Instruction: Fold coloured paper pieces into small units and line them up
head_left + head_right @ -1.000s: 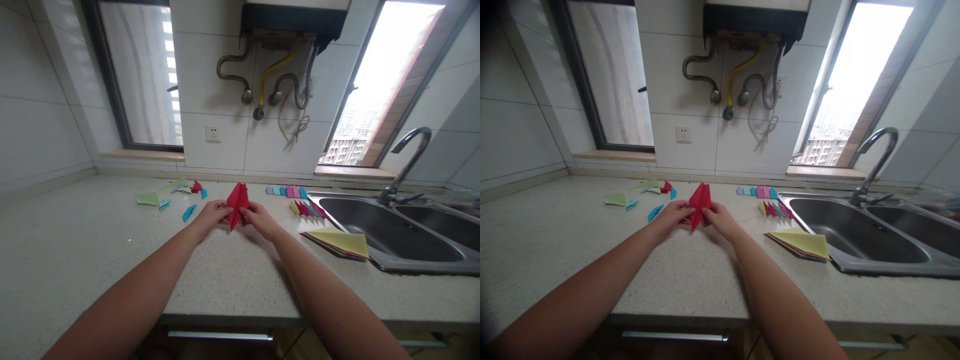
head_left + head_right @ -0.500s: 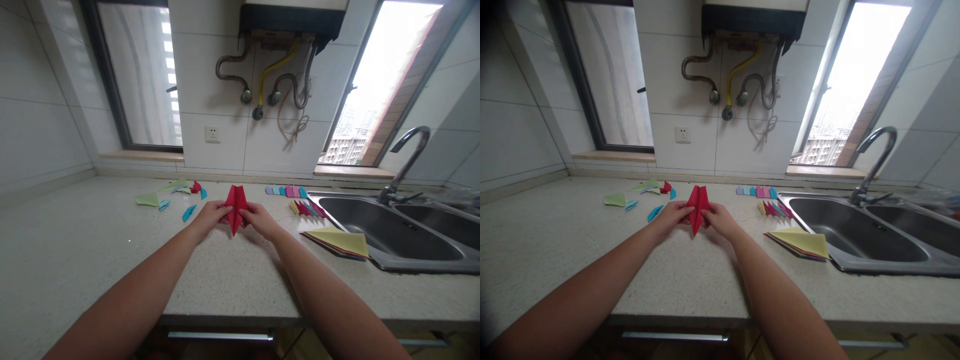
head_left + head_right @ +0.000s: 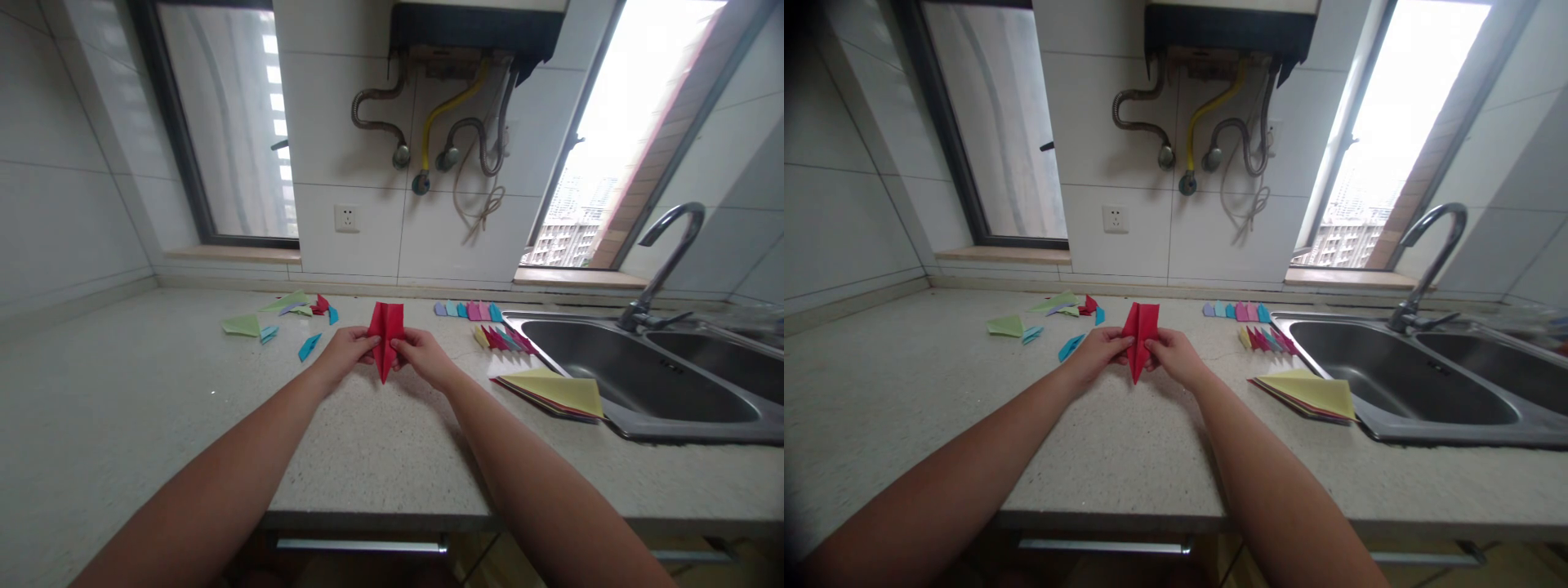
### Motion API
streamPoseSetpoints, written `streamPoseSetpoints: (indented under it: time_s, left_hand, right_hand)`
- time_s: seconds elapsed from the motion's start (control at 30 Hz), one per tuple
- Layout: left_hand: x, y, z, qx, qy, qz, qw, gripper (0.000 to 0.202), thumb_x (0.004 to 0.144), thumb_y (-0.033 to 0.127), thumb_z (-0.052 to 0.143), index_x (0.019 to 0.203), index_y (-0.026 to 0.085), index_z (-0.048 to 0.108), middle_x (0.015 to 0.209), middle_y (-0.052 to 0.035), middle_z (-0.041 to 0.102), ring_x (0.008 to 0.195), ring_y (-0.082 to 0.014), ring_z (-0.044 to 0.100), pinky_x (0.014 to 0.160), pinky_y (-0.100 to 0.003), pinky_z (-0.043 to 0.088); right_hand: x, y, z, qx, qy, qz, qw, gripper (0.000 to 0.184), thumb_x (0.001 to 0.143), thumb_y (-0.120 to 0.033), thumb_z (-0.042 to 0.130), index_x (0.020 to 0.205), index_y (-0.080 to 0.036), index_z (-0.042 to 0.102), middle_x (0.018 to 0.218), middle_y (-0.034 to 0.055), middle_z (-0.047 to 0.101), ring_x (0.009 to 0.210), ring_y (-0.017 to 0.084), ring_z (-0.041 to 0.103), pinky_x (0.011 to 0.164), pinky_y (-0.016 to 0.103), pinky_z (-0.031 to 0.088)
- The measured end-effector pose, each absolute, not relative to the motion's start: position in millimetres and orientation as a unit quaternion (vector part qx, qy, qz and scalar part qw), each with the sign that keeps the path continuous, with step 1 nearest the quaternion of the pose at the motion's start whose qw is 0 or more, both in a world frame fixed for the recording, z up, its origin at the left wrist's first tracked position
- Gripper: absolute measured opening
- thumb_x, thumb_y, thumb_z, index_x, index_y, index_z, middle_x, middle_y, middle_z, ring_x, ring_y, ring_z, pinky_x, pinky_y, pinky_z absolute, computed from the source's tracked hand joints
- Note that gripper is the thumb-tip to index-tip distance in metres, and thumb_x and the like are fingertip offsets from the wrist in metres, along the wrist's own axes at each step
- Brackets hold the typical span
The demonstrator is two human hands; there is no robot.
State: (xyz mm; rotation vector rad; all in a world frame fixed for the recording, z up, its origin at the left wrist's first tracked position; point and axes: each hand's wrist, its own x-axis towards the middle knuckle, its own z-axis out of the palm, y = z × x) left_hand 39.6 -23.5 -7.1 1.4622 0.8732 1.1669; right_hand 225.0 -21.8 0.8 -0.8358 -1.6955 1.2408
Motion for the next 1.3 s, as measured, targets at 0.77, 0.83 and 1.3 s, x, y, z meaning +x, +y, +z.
streamPoseSetpoints:
  time_s: [0.77, 0.83, 1.3]
  left_hand:
    - [40, -22, -15, 0.581, 0.336, 0.469, 0.574, 0.032, 0.074, 0.033, 0.077, 0.096, 0.010, 0.072, 0.096, -0.0132, 0.073, 0.080, -0.0170, 0.069, 0.073, -0.026, 0.053]
    - [40, -21, -15, 0.571, 0.336, 0.480, 0.575, 0.030, 0.073, 0.030, 0.078, 0.095, 0.010, 0.072, 0.096, -0.0129, 0.073, 0.080, -0.0169, 0.069, 0.076, -0.027, 0.054]
    - [40, -18, -17, 0.550, 0.346, 0.487, 0.583, 0.031, 0.074, 0.035, 0.077, 0.090, 0.009, 0.073, 0.089, -0.0127, 0.074, 0.075, -0.0153, 0.069, 0.074, -0.027, 0.055]
  right_hand:
    - [227, -17, -6, -0.349, -0.652, 0.507, 0.442, 0.023, 0.081, -0.035, 0.068, 0.089, -0.015, 0.062, 0.072, 0.0037, 0.068, 0.059, 0.012, 0.062, 0.058, 0.026, 0.054]
    - [227, -17, -7, -0.347, -0.663, 0.505, 0.429, 0.024, 0.081, -0.036, 0.068, 0.092, -0.015, 0.062, 0.075, 0.0043, 0.069, 0.059, 0.012, 0.063, 0.059, 0.026, 0.054]
    - [225, -14, -8, -0.351, -0.674, 0.468, 0.451, 0.023, 0.079, -0.036, 0.067, 0.084, -0.015, 0.061, 0.063, 0.0007, 0.064, 0.055, 0.012, 0.060, 0.056, 0.026, 0.052]
